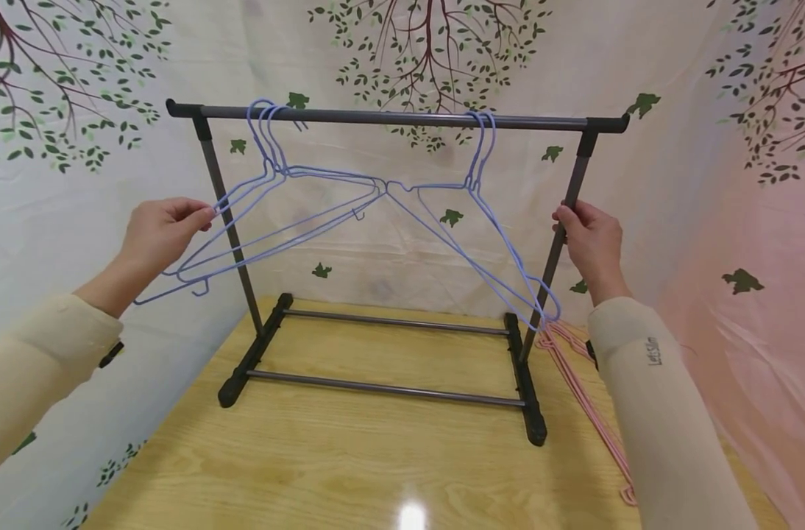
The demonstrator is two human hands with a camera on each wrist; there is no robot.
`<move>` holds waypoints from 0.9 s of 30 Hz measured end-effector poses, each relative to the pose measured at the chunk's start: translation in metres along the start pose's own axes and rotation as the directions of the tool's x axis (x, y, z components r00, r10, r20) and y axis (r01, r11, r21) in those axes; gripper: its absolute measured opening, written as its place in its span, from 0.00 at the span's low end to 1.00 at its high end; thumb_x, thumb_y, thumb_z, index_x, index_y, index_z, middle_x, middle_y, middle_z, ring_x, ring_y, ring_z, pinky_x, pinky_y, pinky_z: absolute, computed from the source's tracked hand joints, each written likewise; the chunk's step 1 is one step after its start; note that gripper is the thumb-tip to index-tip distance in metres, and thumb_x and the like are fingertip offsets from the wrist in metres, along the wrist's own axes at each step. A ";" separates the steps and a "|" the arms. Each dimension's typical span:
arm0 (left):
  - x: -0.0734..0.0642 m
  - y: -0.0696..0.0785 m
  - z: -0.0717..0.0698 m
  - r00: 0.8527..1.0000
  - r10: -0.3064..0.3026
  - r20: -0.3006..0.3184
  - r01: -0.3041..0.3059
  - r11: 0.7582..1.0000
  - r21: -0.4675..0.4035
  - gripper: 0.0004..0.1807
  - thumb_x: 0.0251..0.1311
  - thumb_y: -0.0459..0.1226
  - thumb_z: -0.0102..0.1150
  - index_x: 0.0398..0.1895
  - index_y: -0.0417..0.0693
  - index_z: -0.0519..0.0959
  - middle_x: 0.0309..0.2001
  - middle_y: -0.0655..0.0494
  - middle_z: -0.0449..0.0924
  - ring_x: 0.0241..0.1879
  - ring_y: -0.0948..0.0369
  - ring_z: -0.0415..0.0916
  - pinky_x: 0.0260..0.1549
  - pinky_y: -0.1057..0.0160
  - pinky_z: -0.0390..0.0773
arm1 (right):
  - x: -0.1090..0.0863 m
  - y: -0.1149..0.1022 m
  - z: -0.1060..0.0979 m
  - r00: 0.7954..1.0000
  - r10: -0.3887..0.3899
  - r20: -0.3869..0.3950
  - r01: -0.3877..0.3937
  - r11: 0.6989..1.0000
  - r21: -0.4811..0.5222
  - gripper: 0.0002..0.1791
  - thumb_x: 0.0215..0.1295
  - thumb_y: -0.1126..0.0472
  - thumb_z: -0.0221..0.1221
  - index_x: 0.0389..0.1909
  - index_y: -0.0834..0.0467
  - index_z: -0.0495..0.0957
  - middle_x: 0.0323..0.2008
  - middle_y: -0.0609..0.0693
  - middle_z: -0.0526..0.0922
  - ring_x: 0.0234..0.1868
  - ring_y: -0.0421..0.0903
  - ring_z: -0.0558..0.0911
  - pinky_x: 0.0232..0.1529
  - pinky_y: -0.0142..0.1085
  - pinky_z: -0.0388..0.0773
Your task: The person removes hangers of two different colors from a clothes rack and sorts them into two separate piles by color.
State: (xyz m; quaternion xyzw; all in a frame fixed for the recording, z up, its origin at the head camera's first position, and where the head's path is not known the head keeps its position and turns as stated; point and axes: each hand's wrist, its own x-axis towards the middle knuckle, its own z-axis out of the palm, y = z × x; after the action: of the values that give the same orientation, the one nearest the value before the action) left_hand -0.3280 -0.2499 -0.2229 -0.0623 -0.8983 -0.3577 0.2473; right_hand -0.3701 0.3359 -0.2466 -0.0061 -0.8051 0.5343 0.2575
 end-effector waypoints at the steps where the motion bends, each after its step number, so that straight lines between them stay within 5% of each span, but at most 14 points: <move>1: 0.000 0.000 0.000 1.000 0.009 -0.014 -0.009 1.000 0.002 0.26 0.72 0.52 0.50 0.50 0.37 0.83 0.45 0.42 0.83 0.40 0.55 0.73 0.35 0.61 0.70 | 0.000 0.000 0.000 1.000 -0.001 -0.001 0.001 1.000 -0.005 0.27 0.72 0.46 0.55 0.61 0.62 0.76 0.40 0.38 0.83 0.38 0.31 0.83 0.41 0.23 0.78; 6: 0.003 0.000 -0.002 0.993 0.069 -0.096 -0.066 0.997 0.032 0.24 0.72 0.49 0.52 0.48 0.36 0.84 0.42 0.41 0.85 0.34 0.60 0.73 0.32 0.67 0.69 | 0.000 0.000 0.000 1.000 -0.006 0.001 0.006 1.000 0.015 0.26 0.72 0.47 0.55 0.60 0.62 0.77 0.40 0.38 0.84 0.38 0.32 0.83 0.39 0.22 0.78; 12: 0.006 -0.008 -0.013 0.989 0.041 -0.139 -0.031 0.997 0.072 0.24 0.72 0.49 0.52 0.49 0.36 0.84 0.40 0.44 0.85 0.33 0.62 0.73 0.32 0.67 0.68 | -0.001 -0.001 0.002 1.000 -0.003 0.004 0.003 1.000 0.020 0.26 0.72 0.47 0.56 0.60 0.61 0.77 0.41 0.40 0.84 0.39 0.33 0.83 0.40 0.23 0.78; 21: -0.005 -0.035 -0.043 0.975 0.040 -0.219 -0.020 0.995 0.095 0.22 0.70 0.48 0.55 0.49 0.37 0.85 0.28 0.80 0.76 0.26 0.82 0.68 0.27 0.78 0.67 | 0.000 -0.002 0.003 1.000 -0.003 0.007 0.003 1.000 0.030 0.24 0.72 0.48 0.55 0.59 0.60 0.78 0.41 0.40 0.84 0.40 0.34 0.83 0.40 0.23 0.78; 27: -0.017 -0.055 -0.058 0.979 0.017 -0.204 0.004 0.995 0.100 0.25 0.70 0.49 0.55 0.51 0.35 0.83 0.26 0.92 0.68 0.28 0.83 0.67 0.27 0.80 0.66 | 0.000 0.001 0.002 1.000 -0.016 -0.008 0.016 0.999 0.030 0.24 0.71 0.46 0.56 0.58 0.59 0.79 0.39 0.38 0.84 0.39 0.33 0.83 0.39 0.22 0.77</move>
State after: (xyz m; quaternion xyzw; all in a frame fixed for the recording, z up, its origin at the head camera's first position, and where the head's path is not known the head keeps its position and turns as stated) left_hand -0.3056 -0.3282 -0.2287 -0.0156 -0.8847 -0.3161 0.3424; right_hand -0.3718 0.3345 -0.2482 0.0019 -0.7961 0.5440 0.2651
